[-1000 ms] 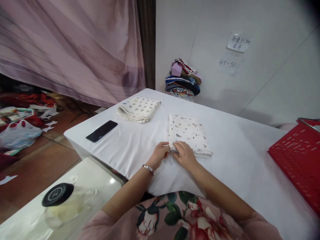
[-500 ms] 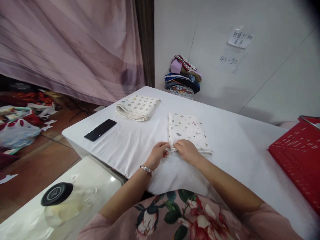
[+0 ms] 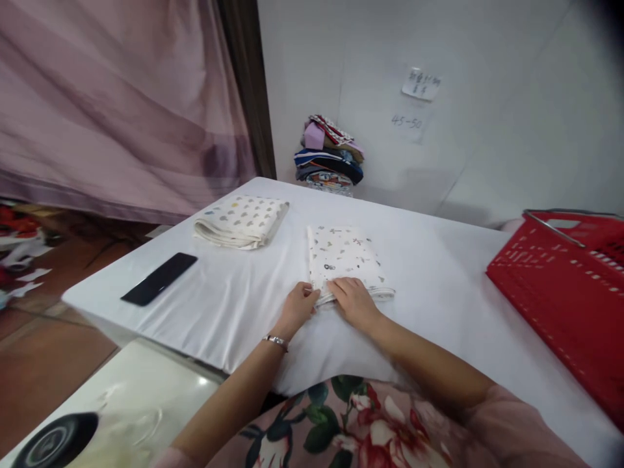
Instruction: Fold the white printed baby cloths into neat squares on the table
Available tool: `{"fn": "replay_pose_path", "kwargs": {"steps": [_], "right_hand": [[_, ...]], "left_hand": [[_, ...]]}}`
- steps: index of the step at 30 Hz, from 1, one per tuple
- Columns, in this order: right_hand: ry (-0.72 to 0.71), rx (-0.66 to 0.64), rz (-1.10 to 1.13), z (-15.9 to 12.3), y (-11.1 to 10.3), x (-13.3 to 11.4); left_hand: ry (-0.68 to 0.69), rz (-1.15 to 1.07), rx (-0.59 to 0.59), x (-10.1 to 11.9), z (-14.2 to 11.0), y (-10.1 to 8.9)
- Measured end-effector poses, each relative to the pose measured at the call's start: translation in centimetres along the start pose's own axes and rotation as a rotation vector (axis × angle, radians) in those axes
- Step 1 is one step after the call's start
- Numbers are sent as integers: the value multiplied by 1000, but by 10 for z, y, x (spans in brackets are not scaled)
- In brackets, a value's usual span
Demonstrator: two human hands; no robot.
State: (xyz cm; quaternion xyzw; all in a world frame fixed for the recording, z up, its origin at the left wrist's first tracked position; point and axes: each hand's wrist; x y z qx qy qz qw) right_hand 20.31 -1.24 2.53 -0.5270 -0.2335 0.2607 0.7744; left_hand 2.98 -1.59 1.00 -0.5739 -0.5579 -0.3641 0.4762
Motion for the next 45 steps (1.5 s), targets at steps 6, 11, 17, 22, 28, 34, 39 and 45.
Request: {"fn": "replay_pose_path", "kwargs": {"steps": [6, 11, 17, 22, 28, 34, 39, 45], "right_hand": [[84, 55, 29, -39, -2, 34], [209, 67, 20, -74, -5, 75], [383, 91, 88, -90, 0, 87], [516, 121, 157, -84, 7, 76], [636, 121, 383, -83, 12, 75], [694, 202, 695, -83, 12, 84], [699, 158, 700, -84, 10, 86], [685, 101, 364, -80, 12, 73]], "left_hand": [[6, 0, -15, -1, 1, -2], [-6, -15, -19, 5, -1, -2], [-27, 3, -18, 12, -4, -1], [-51, 40, 1, 19, -6, 1], [-70, 69, 14, 19, -4, 3], [-166, -214, -34, 23, 0, 5], [-300, -582, -198, 39, 1, 5], [-394, -743, -271, 65, 2, 7]]}}
Point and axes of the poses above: each hand's wrist, its own z-axis towards the middle knuckle, its own y-axis out of the palm, x = y × z, and after that the axes turned 11 degrees about -z, right-handed
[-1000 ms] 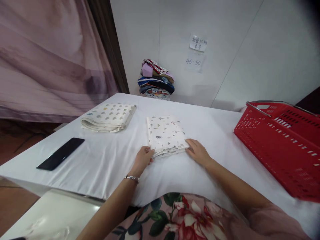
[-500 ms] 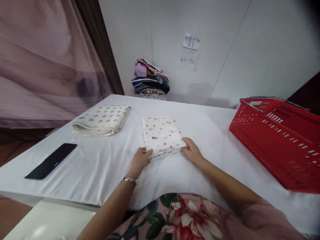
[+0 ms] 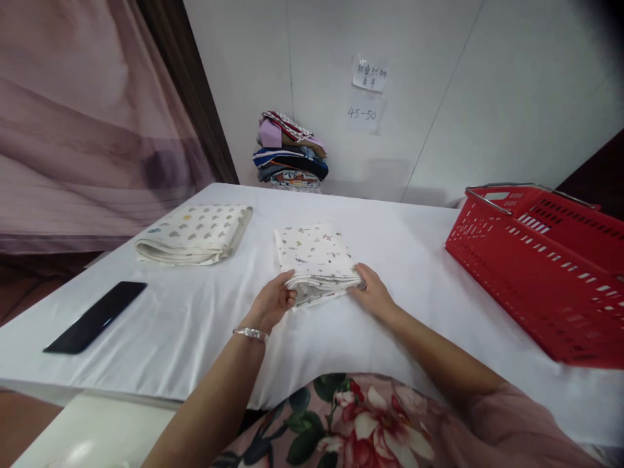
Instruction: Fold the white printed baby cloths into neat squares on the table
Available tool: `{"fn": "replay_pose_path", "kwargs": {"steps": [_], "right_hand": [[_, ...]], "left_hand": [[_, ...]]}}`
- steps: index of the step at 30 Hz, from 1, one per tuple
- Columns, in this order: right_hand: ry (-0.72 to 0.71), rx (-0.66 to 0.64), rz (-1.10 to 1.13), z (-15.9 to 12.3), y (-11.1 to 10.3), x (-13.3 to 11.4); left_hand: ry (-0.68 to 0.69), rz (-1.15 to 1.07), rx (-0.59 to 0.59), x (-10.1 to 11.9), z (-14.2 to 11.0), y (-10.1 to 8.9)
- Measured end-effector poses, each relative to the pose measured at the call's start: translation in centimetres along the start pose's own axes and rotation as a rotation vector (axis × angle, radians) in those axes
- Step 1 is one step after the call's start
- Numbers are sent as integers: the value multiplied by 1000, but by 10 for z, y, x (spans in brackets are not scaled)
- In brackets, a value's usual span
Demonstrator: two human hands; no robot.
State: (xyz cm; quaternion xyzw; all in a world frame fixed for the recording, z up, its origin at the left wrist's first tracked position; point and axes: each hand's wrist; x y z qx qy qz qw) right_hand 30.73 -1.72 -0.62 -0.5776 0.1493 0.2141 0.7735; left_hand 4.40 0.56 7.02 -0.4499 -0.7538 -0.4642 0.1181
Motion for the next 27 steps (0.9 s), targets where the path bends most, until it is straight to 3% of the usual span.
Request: {"fn": "replay_pose_path", "kwargs": {"steps": [8, 17, 20, 23, 27], "right_hand": [[-167, 105, -226, 0, 10, -14], [-176, 146, -238, 11, 8, -25], [-114, 126, -241, 11, 2, -20], [41, 71, -197, 10, -6, -10], [223, -4, -128, 9, -15, 2]], "left_hand": [[7, -80, -81, 13, -2, 21], [29, -116, -180, 21, 0, 44], [41, -128, -195, 25, 0, 49], [40, -127, -192, 27, 0, 50], [36, -84, -153, 19, 0, 41]]}}
Point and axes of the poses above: each hand's wrist, its own z-axis towards the middle knuckle, its own y-axis out of the palm, x = y × z, and after that the axes turned 11 degrees about -z, right-handed
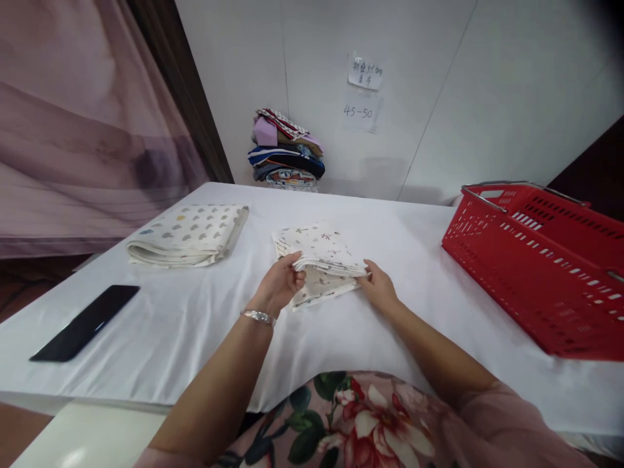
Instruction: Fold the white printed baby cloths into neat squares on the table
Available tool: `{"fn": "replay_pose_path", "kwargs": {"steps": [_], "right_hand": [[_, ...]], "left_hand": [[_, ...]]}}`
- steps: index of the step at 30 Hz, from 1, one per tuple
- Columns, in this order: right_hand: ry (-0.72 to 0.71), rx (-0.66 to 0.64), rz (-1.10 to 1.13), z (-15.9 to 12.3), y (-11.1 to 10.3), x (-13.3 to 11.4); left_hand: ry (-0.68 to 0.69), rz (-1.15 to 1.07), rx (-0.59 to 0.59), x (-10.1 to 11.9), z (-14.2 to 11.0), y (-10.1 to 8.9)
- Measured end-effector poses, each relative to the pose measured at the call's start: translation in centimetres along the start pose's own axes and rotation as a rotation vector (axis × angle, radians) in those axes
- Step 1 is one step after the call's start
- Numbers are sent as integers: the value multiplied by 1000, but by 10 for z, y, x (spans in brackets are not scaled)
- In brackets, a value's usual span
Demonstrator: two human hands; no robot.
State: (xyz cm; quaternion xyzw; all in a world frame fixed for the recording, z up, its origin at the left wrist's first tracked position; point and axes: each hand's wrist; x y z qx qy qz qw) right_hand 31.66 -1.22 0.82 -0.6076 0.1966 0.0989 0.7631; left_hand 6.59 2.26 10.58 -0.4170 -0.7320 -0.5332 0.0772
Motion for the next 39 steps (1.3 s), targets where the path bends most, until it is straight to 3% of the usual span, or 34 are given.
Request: {"fn": "replay_pose_path", "kwargs": {"steps": [4, 9, 21, 25, 30, 39], "right_hand": [[-92, -20, -55, 0, -4, 5], [-207, -9, -221, -2, -5, 9], [-224, -62, -338, 2, -8, 21], [-269, -75, -324, 4, -10, 27], [-218, -50, -325, 7, -8, 35], [-253, -26, -319, -1, -8, 39]], "left_hand": [[-24, 151, 88, -19, -3, -29], [44, 555, 247, -40, -6, -68], [180, 1109, 292, -48, -4, -75], [184, 1098, 298, -50, -5, -75], [83, 870, 184, -56, -8, -66], [107, 855, 289, -63, -10, -68]]}}
Point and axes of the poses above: each hand's wrist, its own z-axis towards the middle knuckle, its own y-axis out of the palm, x = y × z, and after that the axes turned 11 degrees about -z, right-handed
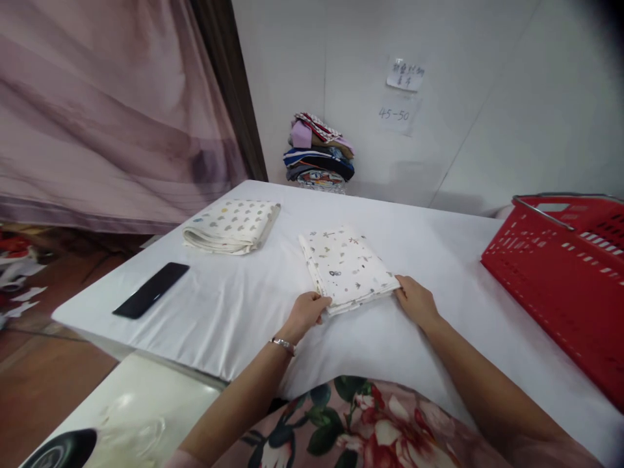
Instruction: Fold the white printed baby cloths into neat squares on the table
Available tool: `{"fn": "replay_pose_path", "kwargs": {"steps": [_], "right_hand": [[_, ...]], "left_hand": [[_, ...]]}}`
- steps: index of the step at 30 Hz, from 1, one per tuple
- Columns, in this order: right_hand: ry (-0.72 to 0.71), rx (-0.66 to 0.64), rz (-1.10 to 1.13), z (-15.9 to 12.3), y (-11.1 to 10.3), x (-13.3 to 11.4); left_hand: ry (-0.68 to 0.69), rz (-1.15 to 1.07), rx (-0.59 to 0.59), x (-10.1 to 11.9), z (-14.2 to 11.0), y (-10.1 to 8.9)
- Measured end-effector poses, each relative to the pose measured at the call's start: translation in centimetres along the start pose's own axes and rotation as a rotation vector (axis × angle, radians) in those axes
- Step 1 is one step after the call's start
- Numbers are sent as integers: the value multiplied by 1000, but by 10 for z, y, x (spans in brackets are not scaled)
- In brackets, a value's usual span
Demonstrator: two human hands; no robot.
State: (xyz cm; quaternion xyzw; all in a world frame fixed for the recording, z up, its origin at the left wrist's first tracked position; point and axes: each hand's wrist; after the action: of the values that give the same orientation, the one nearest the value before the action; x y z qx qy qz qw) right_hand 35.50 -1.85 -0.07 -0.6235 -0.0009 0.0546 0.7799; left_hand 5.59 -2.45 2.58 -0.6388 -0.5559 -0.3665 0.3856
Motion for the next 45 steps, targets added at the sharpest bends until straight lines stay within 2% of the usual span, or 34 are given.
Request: {"fn": "replay_pose_path", "kwargs": {"steps": [4, 7, 9, 11, 15, 18, 23, 27, 33, 37, 40, 45], "right_hand": [[-15, 2, 60, -1, -4, 3], [-135, 122, 179, -4, -12, -8], [-220, 200, 289, -6, -20, -27], [-298, 216, 383, -8, -26, -53], [-480, 98, 438, -2, -30, -102], [-563, 56, 397, 7, -27, -120], [-607, 14, 343, 12, -21, -122], [-511, 69, 465, 5, -23, -119], [-721, 74, 366, -1, -25, -116], [-756, 120, 333, -1, -19, -115], [-735, 163, 327, -5, -13, -118], [-622, 252, 278, -13, -4, -127]], "left_hand": [[6, 10, -37, 0, -4, -2], [-3, -68, -98, -1, -7, -4], [-32, -141, -132, -3, -9, -6], [-67, -196, -165, -5, -13, -7], [-77, -224, -227, -7, -19, -7], [-38, -220, -216, -7, -21, -4], [-21, -204, -180, -5, -20, 0], [-35, -210, -167, -4, -20, 1], [-46, -191, -158, -3, -22, 2], [-55, -182, -163, -2, -22, 2], [-40, -178, -168, -3, -21, 2], [-24, -217, -190, -5, -20, 1]]}}
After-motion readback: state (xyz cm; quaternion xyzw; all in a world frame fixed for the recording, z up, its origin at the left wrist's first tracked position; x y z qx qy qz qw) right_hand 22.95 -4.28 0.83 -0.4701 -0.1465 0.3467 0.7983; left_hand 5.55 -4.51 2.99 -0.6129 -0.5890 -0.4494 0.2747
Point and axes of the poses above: each hand's wrist, its own z-axis towards the middle knuckle, its own y-axis out of the palm, x = y × z, and after that the axes turned 11 degrees about -z, right-handed
